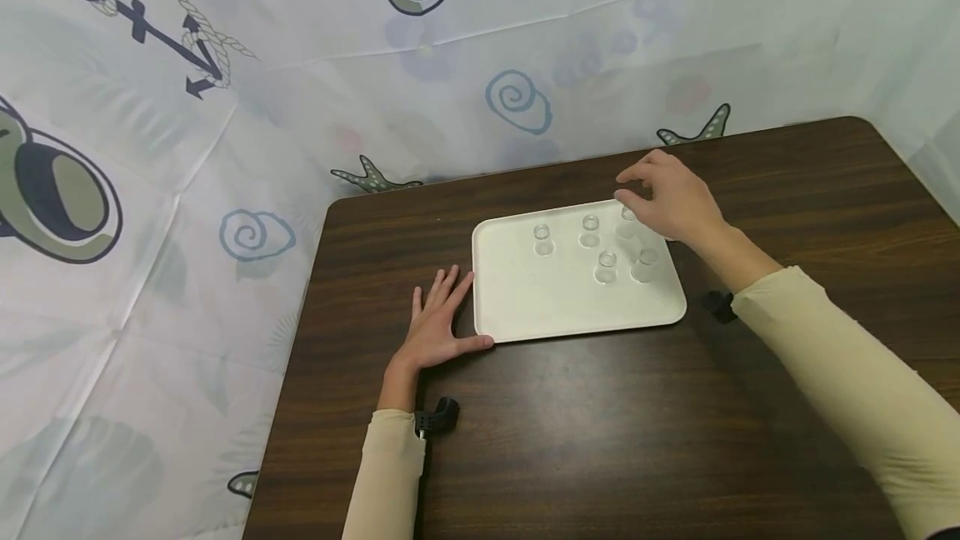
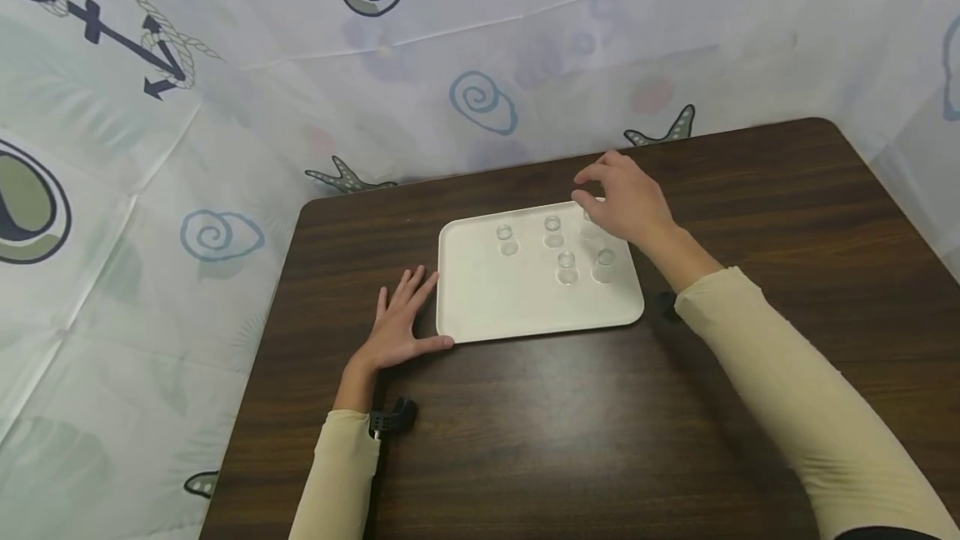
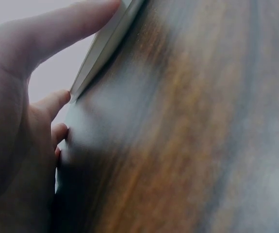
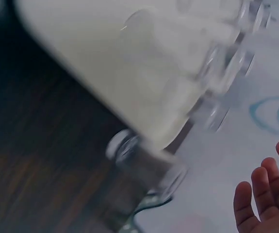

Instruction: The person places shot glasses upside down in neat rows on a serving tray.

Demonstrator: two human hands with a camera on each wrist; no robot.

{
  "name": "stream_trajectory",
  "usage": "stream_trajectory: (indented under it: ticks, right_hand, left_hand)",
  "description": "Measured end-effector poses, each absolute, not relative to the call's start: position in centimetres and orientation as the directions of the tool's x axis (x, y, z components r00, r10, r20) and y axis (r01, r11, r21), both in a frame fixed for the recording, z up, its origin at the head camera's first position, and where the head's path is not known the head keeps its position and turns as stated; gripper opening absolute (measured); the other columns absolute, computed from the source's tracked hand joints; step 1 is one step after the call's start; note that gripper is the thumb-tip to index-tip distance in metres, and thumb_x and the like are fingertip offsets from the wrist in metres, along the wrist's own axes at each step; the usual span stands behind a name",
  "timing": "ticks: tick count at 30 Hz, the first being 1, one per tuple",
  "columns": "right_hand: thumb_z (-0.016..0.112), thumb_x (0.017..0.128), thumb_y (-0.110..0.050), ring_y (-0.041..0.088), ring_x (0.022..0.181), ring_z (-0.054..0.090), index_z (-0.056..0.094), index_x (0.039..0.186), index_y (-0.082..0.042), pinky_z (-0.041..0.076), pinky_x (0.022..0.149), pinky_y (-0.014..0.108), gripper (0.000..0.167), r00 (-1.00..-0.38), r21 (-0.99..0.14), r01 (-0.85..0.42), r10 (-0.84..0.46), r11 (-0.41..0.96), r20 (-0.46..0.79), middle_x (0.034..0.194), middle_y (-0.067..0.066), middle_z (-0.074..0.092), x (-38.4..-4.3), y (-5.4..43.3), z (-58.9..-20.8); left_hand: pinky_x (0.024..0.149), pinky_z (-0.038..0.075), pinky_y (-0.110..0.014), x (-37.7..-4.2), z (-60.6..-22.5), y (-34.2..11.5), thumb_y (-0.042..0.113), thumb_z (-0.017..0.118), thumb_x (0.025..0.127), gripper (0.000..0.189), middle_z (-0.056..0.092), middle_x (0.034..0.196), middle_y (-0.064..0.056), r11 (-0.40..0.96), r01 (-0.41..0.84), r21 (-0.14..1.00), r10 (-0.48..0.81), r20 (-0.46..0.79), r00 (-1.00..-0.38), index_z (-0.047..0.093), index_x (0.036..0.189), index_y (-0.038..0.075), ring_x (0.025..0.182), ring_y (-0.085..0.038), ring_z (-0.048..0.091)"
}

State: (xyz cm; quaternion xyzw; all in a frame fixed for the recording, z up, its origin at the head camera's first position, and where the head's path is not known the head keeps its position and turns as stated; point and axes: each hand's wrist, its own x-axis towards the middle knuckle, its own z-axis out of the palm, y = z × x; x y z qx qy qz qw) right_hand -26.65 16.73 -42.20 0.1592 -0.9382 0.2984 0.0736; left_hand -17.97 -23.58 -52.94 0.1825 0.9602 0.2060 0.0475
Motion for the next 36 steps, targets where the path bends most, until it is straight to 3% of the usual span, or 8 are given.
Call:
stream_trajectory:
  ticks: [9,14,22,28,32,36]
  right_hand:
    - [0.056,0.100,-0.036,0.037,0.107,0.051,0.066,0.123,-0.003,0.041,0.085,0.055,0.041,-0.985,-0.693,-0.170,-0.093,0.701,0.147,0.121,0.017,0.054,-26.5,21.0,-43.5]
    - [0.049,0.103,-0.036,0.037,0.104,0.050,0.062,0.127,-0.001,0.040,0.084,0.053,0.045,-0.993,-0.735,-0.115,-0.054,0.669,0.106,0.121,0.021,0.053,-26.3,22.9,-44.8]
    - [0.037,0.105,-0.013,0.044,0.113,0.047,0.053,0.135,0.001,0.038,0.089,0.057,0.037,-0.995,-0.755,-0.039,-0.093,0.655,-0.029,0.134,0.029,0.049,-25.7,24.8,-46.8]
    - [0.052,0.097,-0.002,0.042,0.107,0.054,0.054,0.134,0.003,0.044,0.078,0.043,0.037,-0.986,-0.736,-0.064,-0.154,0.674,-0.056,0.128,0.030,0.054,-26.0,24.8,-48.3]
    - [0.066,0.091,-0.006,0.043,0.107,0.057,0.055,0.133,0.004,0.047,0.072,0.035,0.044,-0.979,-0.735,-0.065,-0.187,0.675,-0.085,0.124,0.030,0.056,-25.9,24.7,-48.7]
    - [0.071,0.089,-0.010,0.039,0.106,0.057,0.057,0.132,0.002,0.047,0.074,0.034,0.047,-0.976,-0.742,-0.055,-0.191,0.668,-0.100,0.122,0.028,0.057,-25.9,24.5,-48.8]
  left_hand:
    - [0.112,-0.005,-0.064,-17.7,-53.0,-23.6,0.079,0.064,0.072,0.110,0.011,0.164,-0.008,0.845,0.334,0.418,0.369,-0.003,-0.929,0.017,0.159,0.030,0.150,-0.030,0.003]
    - [0.112,-0.006,-0.063,-17.7,-52.9,-23.6,0.077,0.065,0.073,0.109,0.011,0.164,-0.008,0.840,0.342,0.422,0.377,0.000,-0.926,0.016,0.159,0.030,0.150,-0.029,0.003]
    - [0.111,-0.006,-0.064,-17.8,-52.8,-23.7,0.076,0.065,0.073,0.110,0.010,0.164,-0.010,0.845,0.338,0.415,0.377,-0.014,-0.926,0.016,0.159,0.028,0.150,-0.030,0.001]
    - [0.111,-0.006,-0.064,-17.8,-52.9,-23.8,0.077,0.065,0.073,0.110,0.009,0.164,-0.009,0.848,0.336,0.410,0.375,-0.016,-0.927,0.016,0.159,0.030,0.150,-0.031,0.002]
    - [0.111,-0.006,-0.064,-17.9,-53.1,-23.8,0.079,0.063,0.073,0.110,0.009,0.164,-0.008,0.845,0.340,0.412,0.381,-0.017,-0.925,0.014,0.159,0.031,0.150,-0.030,0.001]
    - [0.111,-0.007,-0.063,-17.9,-53.0,-23.7,0.080,0.063,0.072,0.110,0.009,0.164,-0.008,0.842,0.343,0.416,0.381,-0.009,-0.925,0.015,0.159,0.031,0.150,-0.029,0.001]
